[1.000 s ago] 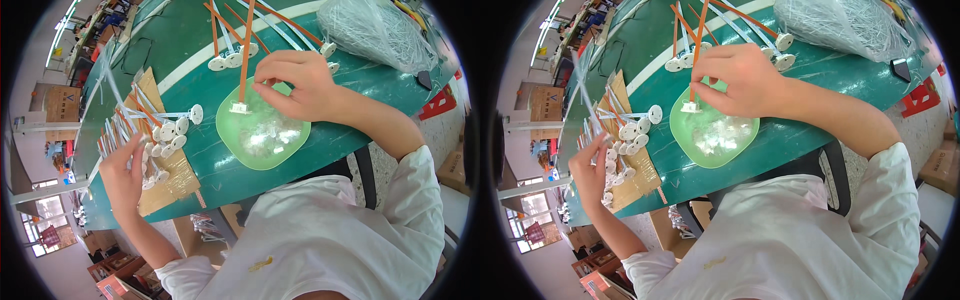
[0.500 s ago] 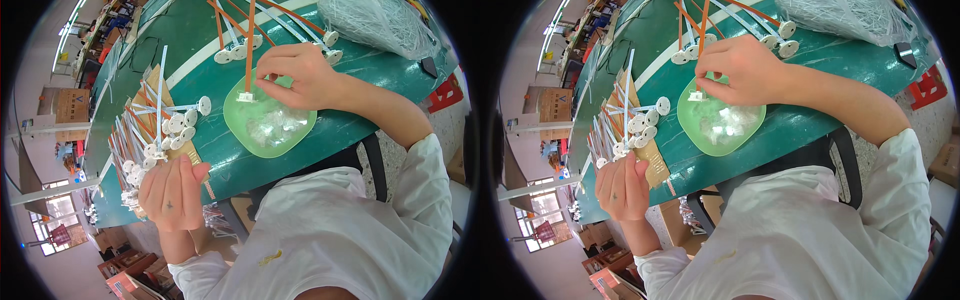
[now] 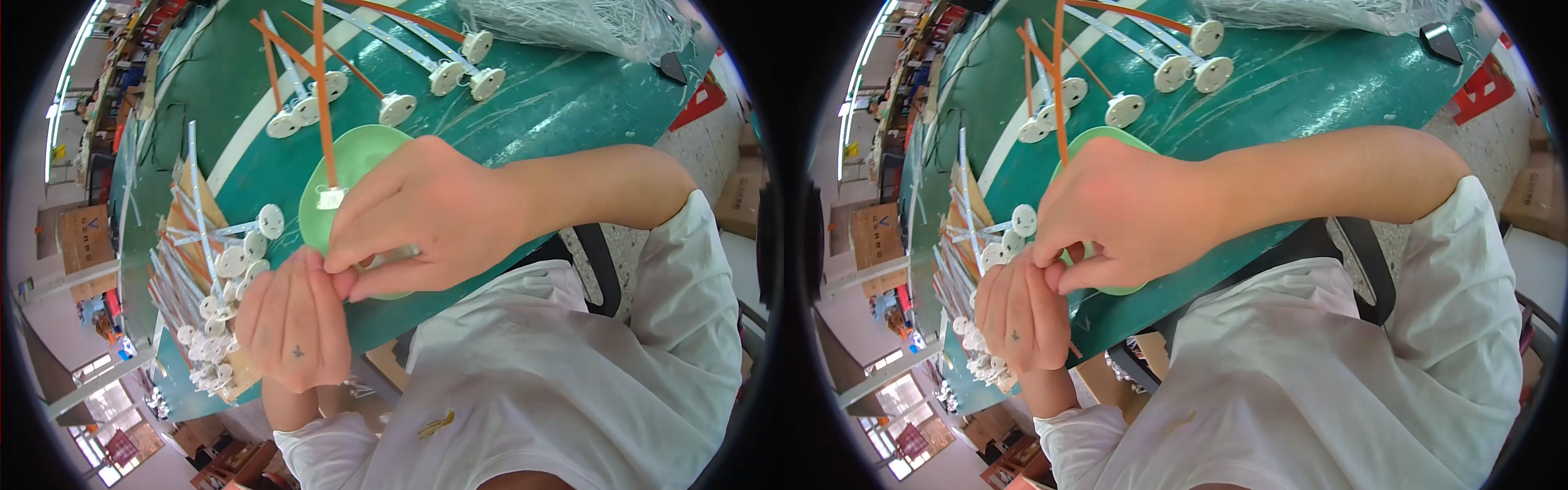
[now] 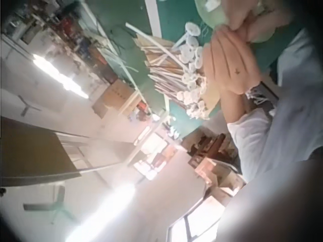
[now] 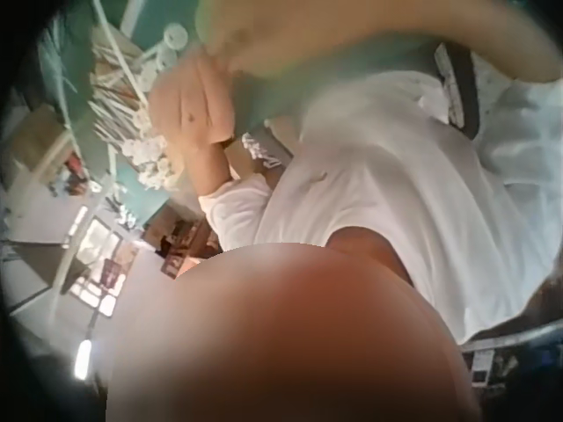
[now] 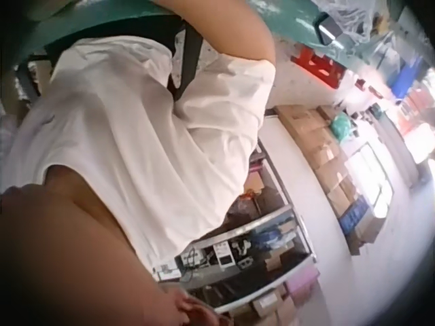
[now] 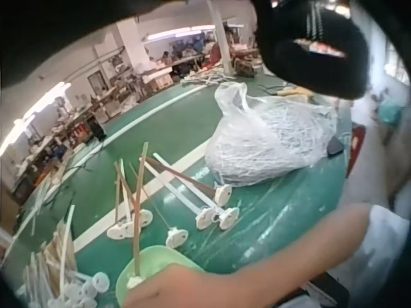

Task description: Assembling plastic components and bases onto LED strips at a production workbench.

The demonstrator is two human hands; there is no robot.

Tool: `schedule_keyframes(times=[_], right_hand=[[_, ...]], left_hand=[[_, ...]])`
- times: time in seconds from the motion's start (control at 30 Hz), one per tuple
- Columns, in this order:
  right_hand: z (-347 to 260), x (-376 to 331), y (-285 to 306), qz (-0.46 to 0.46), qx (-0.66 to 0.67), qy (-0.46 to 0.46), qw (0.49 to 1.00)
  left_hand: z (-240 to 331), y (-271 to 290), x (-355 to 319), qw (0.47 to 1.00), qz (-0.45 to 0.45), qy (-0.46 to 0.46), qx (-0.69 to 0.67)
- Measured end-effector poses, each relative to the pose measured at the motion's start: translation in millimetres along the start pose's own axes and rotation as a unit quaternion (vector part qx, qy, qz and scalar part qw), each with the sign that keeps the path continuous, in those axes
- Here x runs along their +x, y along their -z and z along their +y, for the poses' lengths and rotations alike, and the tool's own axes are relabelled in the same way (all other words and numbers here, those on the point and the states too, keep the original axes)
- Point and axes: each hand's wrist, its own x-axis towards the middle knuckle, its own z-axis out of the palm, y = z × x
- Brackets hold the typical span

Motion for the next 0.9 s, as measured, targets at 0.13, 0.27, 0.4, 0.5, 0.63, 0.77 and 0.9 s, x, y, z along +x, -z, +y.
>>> schedule_keyframes(times=[0.13, 0.27, 0.4, 0.5, 0.63, 0.77, 0.9], right_hand=[[4, -1, 2, -0.03, -0.005, -0.064, 0.998], [11, -1, 4, -0.08, -0.08, -0.056, 0.992], [26, 5, 9, -0.037, -0.265, 0.012, 0.963], [33, 8, 3, -0.081, -0.351, 0.016, 0.933], [25, 9, 3, -0.096, -0.34, -0.04, 0.935], [-2, 18, 10, 0.026, -0.149, -0.14, 0.978], [-1, 12, 2, 0.02, 0.161, -0.158, 0.974]], left_hand=[[-1, -8, -11, 1.0, 0.002, 0.015, 0.017], [-10, -14, -26, 0.994, -0.035, 0.096, -0.041], [-16, -31, -41, 0.974, 0.019, 0.198, -0.105], [-11, -30, -39, 0.93, 0.005, 0.334, -0.152], [-3, -33, -40, 0.859, 0.091, 0.444, -0.237], [2, -19, -35, 0.723, 0.114, 0.517, -0.443], [8, -25, -34, 0.537, 0.143, 0.449, -0.7]])
